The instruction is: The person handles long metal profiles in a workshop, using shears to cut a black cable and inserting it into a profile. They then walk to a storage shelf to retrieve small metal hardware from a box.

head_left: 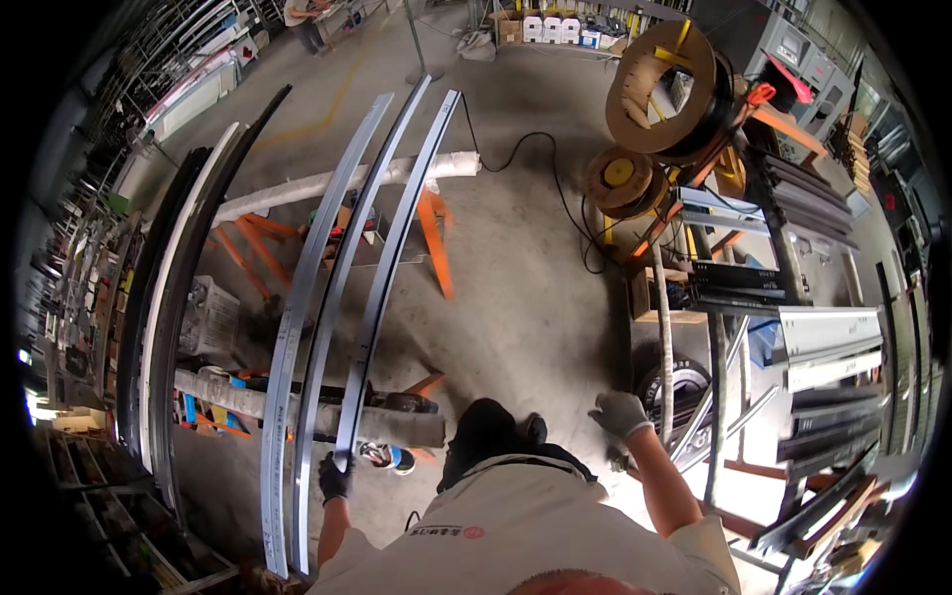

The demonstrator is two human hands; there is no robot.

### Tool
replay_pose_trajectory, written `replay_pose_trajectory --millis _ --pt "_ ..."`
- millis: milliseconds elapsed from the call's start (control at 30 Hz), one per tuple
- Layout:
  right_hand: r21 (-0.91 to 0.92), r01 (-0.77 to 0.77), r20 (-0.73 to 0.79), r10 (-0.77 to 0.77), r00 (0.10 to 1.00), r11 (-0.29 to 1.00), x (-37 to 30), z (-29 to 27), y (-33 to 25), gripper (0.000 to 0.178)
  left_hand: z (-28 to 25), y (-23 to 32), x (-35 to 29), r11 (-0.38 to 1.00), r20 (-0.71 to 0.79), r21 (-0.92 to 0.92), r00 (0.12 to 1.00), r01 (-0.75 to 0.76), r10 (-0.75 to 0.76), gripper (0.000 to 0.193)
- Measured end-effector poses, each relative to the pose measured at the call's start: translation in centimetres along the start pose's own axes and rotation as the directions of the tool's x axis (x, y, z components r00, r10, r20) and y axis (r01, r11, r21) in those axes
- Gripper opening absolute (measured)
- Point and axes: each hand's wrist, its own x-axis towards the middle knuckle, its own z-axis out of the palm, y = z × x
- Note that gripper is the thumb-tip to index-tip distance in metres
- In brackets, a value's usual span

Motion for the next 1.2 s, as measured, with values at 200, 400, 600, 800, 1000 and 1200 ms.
replay_pose_trajectory --millis 200,400,600,800,1000,1200 --pt "0.029 0.079 -0.044 -0.078 0.996 0.996 15.6 -8.0 -0.4 0.036 -0.7 16.3 12.9 0.947 -0.448 -0.188 0.881 -0.26 0.153 0.046" --pt "0.014 0.124 0.159 -0.124 0.979 0.992 28.8 -11.4 -2.4 0.035 -0.8 38.6 33.2 0.816 -0.36 -0.242 0.83 -0.525 0.427 0.055" --pt "-0.11 0.208 0.145 -0.191 0.971 0.972 44.2 -20.9 -3.5 0.037 0.6 53.3 50.9 0.893 -0.254 -0.295 0.929 -0.34 0.27 0.055" --pt "-0.135 0.41 0.074 -0.404 0.912 0.902 63.6 -30.0 -6.2 0.04 1.7 56.7 57.6 0.943 0.252 -0.333 0.963 -0.003 0.092 0.057" --pt "-0.317 0.661 0.039 -0.687 0.726 0.68 86.9 -34.9 -11.4 0.051 2.3 57.4 58.0 0.972 0.271 -0.207 0.961 0.112 -0.053 0.057" --pt "-0.436 0.842 0.103 -0.911 0.398 0.318 103.3 -32.2 -13.6 0.036 4.7 55.4 57.6 0.945 0.164 -0.312 0.985 0.101 -0.052 0.05"
